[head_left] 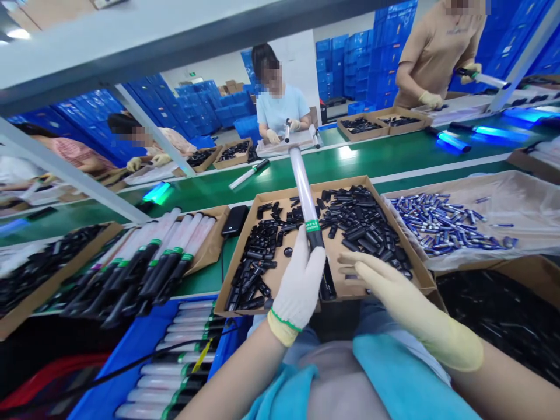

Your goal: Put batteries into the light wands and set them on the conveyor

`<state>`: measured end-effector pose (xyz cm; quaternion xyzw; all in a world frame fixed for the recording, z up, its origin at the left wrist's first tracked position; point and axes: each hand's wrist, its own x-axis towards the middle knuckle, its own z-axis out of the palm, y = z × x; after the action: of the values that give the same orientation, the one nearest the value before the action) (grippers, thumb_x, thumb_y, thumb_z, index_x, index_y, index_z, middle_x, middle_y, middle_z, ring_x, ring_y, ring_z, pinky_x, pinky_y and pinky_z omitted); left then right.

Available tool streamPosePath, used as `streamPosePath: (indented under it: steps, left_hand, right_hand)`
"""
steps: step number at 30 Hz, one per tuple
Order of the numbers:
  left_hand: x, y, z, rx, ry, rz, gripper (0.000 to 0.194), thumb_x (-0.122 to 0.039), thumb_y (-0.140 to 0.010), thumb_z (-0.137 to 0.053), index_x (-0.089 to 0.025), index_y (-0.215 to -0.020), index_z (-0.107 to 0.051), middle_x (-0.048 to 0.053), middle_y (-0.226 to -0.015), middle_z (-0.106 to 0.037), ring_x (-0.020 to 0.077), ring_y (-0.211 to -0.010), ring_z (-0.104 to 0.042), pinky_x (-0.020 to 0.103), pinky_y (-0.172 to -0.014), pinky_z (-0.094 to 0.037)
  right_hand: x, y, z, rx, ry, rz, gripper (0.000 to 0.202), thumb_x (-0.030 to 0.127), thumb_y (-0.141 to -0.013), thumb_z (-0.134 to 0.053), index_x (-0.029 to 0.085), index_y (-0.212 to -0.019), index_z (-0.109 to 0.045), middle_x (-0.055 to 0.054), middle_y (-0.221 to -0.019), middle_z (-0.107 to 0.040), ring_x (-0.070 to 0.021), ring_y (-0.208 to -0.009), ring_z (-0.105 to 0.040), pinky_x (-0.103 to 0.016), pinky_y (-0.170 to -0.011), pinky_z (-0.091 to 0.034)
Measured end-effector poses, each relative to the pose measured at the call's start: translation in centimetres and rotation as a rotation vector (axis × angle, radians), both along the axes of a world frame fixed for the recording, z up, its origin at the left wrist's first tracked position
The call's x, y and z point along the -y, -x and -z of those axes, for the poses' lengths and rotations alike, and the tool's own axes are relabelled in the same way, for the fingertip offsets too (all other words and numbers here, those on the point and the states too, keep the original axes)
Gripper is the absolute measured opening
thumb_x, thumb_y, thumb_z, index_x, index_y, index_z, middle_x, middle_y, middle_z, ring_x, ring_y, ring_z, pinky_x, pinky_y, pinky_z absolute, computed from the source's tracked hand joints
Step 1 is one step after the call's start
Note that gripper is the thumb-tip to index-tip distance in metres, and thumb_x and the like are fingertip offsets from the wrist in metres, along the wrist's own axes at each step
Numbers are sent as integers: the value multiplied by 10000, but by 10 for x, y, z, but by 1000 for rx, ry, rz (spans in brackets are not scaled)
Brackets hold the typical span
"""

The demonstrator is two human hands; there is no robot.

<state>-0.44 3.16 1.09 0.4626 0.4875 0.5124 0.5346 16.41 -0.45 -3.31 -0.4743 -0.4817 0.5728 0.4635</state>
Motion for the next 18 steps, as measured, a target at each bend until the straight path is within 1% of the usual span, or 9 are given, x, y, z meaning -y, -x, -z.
streamPosePath:
  steps: [2, 3, 4, 6, 8, 10, 12, 16, 18]
  left_hand:
    - [-3, 0, -6, -171, -204, 44, 519, -145, -801, -718, -252, -1302, -636, 24, -1443, -560, 191, -1405, -420, 213, -1169, -249]
    - [-5, -1, -8, -244, -269, 85, 549, -146, -804, -713, -262, -1333, -618, 16, -1457, -548, 199, -1416, -406, 226, -1181, -226]
    - [-6, -1, -10, -298, -294, 114, 578, -150, -799, -716, -270, -1354, -605, 17, -1431, -573, 214, -1405, -422, 242, -1180, -236]
    - [-9, -2, -13, -385, -312, 145, 609, -171, -777, -737, -274, -1362, -603, 39, -1285, -669, 255, -1341, -491, 273, -1137, -317]
    - [-12, -2, -13, -403, -283, 155, 590, -174, -728, -774, -268, -1298, -657, 58, -1089, -720, 290, -1255, -554, 277, -1051, -409]
    - [-15, -1, -14, -401, -256, 161, 539, -176, -693, -798, -268, -1216, -705, 60, -979, -712, 297, -1194, -587, 263, -982, -450]
    - [-18, -1, -13, -437, -271, 154, 514, -199, -703, -797, -279, -1203, -708, 56, -987, -708, 287, -1185, -590, 261, -988, -439]
    - [-25, 1, -11, -440, -276, 68, 425, -253, -809, -716, -269, -1232, -682, 45, -1194, -692, 241, -1228, -566, 261, -1068, -365]
    - [-28, 4, -9, -347, -180, 85, 290, -288, -861, -658, -243, -1144, -703, 43, -1128, -709, 198, -1104, -624, 238, -978, -434]
  right_hand:
    - [-5, 13, 5, -370, 138, -113, 469, 508, -960, -480, 266, -1358, -542, -77, -1424, -540, -256, -1289, -526, -485, -1064, -455]
    - [-7, 19, 6, -502, 169, -165, 467, 479, -963, -479, 252, -1368, -530, -85, -1423, -540, -259, -1282, -532, -494, -1058, -460]
    - [-8, 25, 6, -589, 176, -202, 440, 425, -958, -494, 243, -1356, -539, -87, -1407, -551, -260, -1264, -545, -500, -1051, -465]
    - [-9, 33, 3, -673, 160, -246, 389, 269, -903, -551, 241, -1289, -582, -68, -1351, -590, -249, -1221, -573, -498, -1036, -479]
    - [-9, 39, 1, -710, 151, -266, 381, 166, -826, -591, 231, -1200, -623, -52, -1246, -644, -241, -1164, -605, -494, -1016, -495]
    - [-10, 42, 1, -697, 178, -242, 338, 162, -783, -646, 207, -1118, -649, -48, -1131, -683, -236, -1119, -630, -487, -1015, -496]
    - [-13, 43, 3, -633, 201, -176, 319, 227, -756, -727, 173, -1064, -666, -70, -1094, -695, -243, -1094, -647, -477, -1022, -489]
    - [-27, 34, 12, -525, 197, -70, 454, 300, -664, -840, 134, -1061, -695, -134, -1210, -669, -262, -1152, -626, -439, -1071, -449]
    - [-33, 25, 16, -486, 201, -25, 485, 330, -641, -859, 163, -1071, -710, -112, -1228, -671, -246, -1180, -612, -421, -1106, -413]
